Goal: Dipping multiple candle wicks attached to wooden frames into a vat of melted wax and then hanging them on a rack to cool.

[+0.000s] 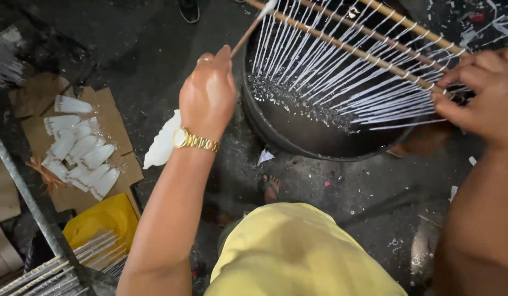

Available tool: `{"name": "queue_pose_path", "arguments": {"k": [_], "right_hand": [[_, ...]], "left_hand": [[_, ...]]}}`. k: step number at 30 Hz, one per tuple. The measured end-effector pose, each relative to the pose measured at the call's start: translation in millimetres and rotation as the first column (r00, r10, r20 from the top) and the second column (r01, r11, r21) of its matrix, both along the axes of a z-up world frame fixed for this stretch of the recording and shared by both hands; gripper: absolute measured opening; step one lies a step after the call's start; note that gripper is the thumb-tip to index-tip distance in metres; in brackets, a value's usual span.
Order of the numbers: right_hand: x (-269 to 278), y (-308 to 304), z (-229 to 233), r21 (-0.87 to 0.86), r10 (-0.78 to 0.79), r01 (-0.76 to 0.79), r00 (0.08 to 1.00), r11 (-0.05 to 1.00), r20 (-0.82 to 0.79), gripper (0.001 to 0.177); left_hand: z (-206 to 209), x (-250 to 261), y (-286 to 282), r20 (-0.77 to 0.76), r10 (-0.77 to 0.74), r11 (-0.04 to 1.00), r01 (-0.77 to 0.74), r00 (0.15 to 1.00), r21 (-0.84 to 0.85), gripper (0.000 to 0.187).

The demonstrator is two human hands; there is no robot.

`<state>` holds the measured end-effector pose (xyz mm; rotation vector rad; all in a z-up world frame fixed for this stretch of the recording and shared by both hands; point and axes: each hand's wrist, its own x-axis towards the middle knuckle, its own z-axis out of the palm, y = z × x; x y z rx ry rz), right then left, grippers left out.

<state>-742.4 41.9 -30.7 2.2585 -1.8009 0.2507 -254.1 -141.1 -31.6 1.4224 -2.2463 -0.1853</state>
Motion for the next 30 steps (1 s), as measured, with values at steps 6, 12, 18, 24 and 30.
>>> {"name": "queue_pose_path", "arguments": {"k": [6,12,18,24,30], "right_hand": [[8,3,-3,0.014,-0.004,0.005,0.996,1.0,-0.092,0.014],[6,11,-7,0.023,-0.002,0.001,1.0,1.0,0.013,0.016],[9,20,-7,-0.004,-0.015,0.015,0.998,1.0,0.058,0.014],[9,27,-4,-0.013,-0.019,0.02,0.999,1.0,0.041,0.017],[6,37,-5,0.001,-0.043,0.043,0.998,0.999,0.044,0.019]], "left_hand": [[-8,-6,1,0.033,0.009,0.998,-0.011,0.999,0.058,0.034],[-19,-6,0,0.039,0.037,0.999,-0.039,0.999,0.029,0.029],[-13,-4,2,0.003,0.051,0.997,-0.051,0.999,0.056,0.031],[-16,-3,1,0.017,0.065,0.998,-0.065,0.998,0.02,0.029],[5,8,35,-0.114,0.012,0.996,-0.001,0.993,0.09,0.033]]}}
